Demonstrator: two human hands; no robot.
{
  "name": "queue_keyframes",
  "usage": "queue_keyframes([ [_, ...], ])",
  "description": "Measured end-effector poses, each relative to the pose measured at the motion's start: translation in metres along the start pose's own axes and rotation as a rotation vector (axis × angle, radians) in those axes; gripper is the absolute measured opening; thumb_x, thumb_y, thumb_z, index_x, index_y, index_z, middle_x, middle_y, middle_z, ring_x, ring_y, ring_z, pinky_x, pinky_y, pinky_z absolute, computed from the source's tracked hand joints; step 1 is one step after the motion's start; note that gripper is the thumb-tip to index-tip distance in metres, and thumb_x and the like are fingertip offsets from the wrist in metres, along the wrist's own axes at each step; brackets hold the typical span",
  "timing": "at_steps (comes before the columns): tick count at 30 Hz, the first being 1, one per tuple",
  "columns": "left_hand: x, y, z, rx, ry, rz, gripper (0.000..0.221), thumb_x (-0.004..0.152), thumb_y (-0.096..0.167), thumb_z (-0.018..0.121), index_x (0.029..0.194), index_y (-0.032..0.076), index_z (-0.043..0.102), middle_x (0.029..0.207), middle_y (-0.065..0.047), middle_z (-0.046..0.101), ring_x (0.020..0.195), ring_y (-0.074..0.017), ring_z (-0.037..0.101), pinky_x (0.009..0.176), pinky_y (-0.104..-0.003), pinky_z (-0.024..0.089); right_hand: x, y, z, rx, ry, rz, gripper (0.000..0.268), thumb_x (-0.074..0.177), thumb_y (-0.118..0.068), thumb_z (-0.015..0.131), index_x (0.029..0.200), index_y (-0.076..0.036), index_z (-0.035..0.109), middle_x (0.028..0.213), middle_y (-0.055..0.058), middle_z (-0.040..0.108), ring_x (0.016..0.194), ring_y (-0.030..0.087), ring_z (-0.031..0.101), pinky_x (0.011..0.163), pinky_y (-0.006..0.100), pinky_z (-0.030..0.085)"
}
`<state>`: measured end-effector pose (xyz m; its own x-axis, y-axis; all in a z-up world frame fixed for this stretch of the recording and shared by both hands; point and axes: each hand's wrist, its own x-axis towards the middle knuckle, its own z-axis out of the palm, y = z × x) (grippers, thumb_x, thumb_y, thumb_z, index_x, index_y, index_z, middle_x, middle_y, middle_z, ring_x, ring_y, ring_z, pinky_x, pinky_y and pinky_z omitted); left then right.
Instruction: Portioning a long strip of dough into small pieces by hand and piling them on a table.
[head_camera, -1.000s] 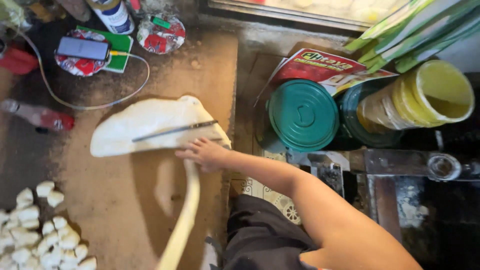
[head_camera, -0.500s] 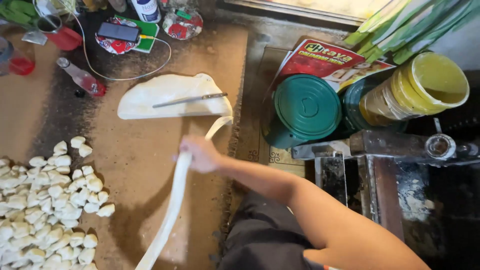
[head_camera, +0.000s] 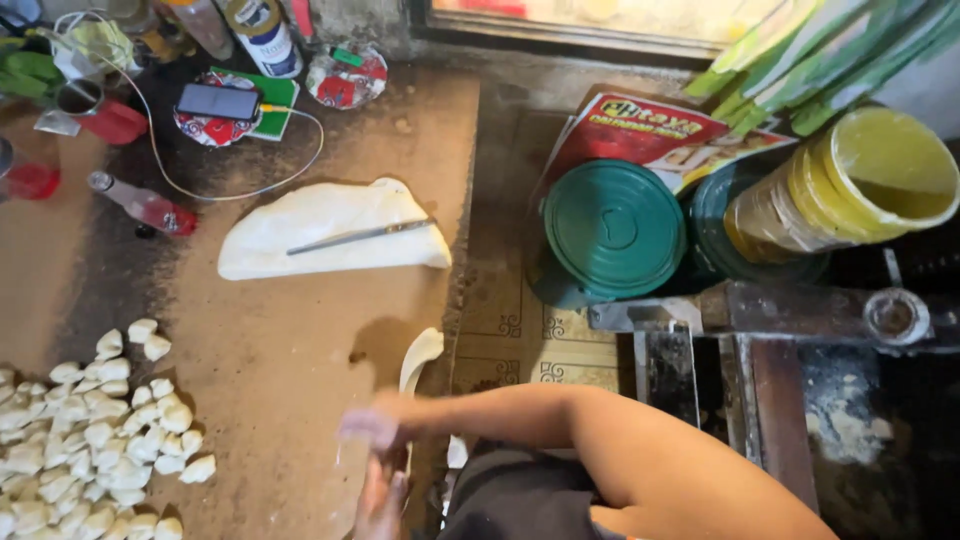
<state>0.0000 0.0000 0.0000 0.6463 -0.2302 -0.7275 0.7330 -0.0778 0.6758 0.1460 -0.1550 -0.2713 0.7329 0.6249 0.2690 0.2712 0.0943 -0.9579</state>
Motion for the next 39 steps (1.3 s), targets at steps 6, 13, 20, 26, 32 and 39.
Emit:
queue_keyframes([
  [6,0.107,-0.066,-0.056,0.935,0.477,-0.072,0.078,0.074,0.058,0.080,0.144,0.032,0.057,0.147,-0.006,0.059,0.135,-0.0293,0.054,0.110,-0.044,0.047,-0.007,-0.188,-0.157,-0.976,0.110,0.771,0.042,0.093,-0.053,0.058,0.106,-0.014,0.064,0.105,0.013,0.062,0.095,0.034,0.060,0.080,0.048,0.047],
  [13,0.114,-0.126,-0.063,0.930,0.582,0.404,0.007,0.082,0.025,0.078,0.084,0.021,0.073,0.084,-0.002,0.075,0.080,-0.0225,0.070,0.079,-0.035,0.054,-0.028,-0.216,-0.150,-0.641,0.245,0.962,0.042,0.096,-0.048,0.064,0.111,-0.010,0.056,0.114,0.012,0.058,0.112,0.031,0.055,0.090,0.046,0.049],
  [20,0.106,-0.142,-0.097,1.469,0.336,0.519,0.038,0.075,0.056,0.075,0.099,0.030,0.061,0.092,0.001,0.067,0.095,-0.0288,0.067,0.077,-0.053,0.056,-0.005,-0.206,-0.128,-0.642,0.384,1.005,0.038,0.092,-0.038,0.068,0.112,-0.007,0.060,0.117,0.017,0.063,0.102,0.037,0.065,0.081,0.048,0.052],
  [26,0.011,-0.068,-0.135,0.649,0.462,0.144,0.024,0.077,0.015,0.081,0.099,0.025,0.083,0.086,0.001,0.086,0.081,-0.0117,0.075,0.079,-0.025,0.054,0.030,-0.279,-0.062,-0.812,0.269,0.350,0.031,0.085,-0.047,0.073,0.094,-0.020,0.063,0.094,0.005,0.059,0.086,0.024,0.058,0.076,0.039,0.044],
  [32,-0.050,0.006,-0.090,0.713,0.408,0.572,0.094,0.066,0.048,0.081,0.148,0.014,0.048,0.140,-0.013,0.061,0.126,-0.0329,0.062,0.103,-0.046,0.049,0.064,-0.355,0.044,-0.594,0.196,-0.292,0.025,0.097,-0.044,0.062,0.106,-0.021,0.068,0.106,0.002,0.068,0.107,0.023,0.065,0.100,0.043,0.055],
  [39,0.056,-0.195,-0.177,0.873,0.528,0.859,0.074,0.081,0.022,0.068,0.148,0.001,0.044,0.144,-0.025,0.054,0.130,-0.0415,0.055,0.108,-0.051,0.045,0.065,-0.386,0.071,-0.027,0.040,-0.197,0.020,0.101,-0.044,0.059,0.094,-0.025,0.054,0.077,-0.013,0.054,0.062,0.003,0.049,0.058,0.020,0.041],
])
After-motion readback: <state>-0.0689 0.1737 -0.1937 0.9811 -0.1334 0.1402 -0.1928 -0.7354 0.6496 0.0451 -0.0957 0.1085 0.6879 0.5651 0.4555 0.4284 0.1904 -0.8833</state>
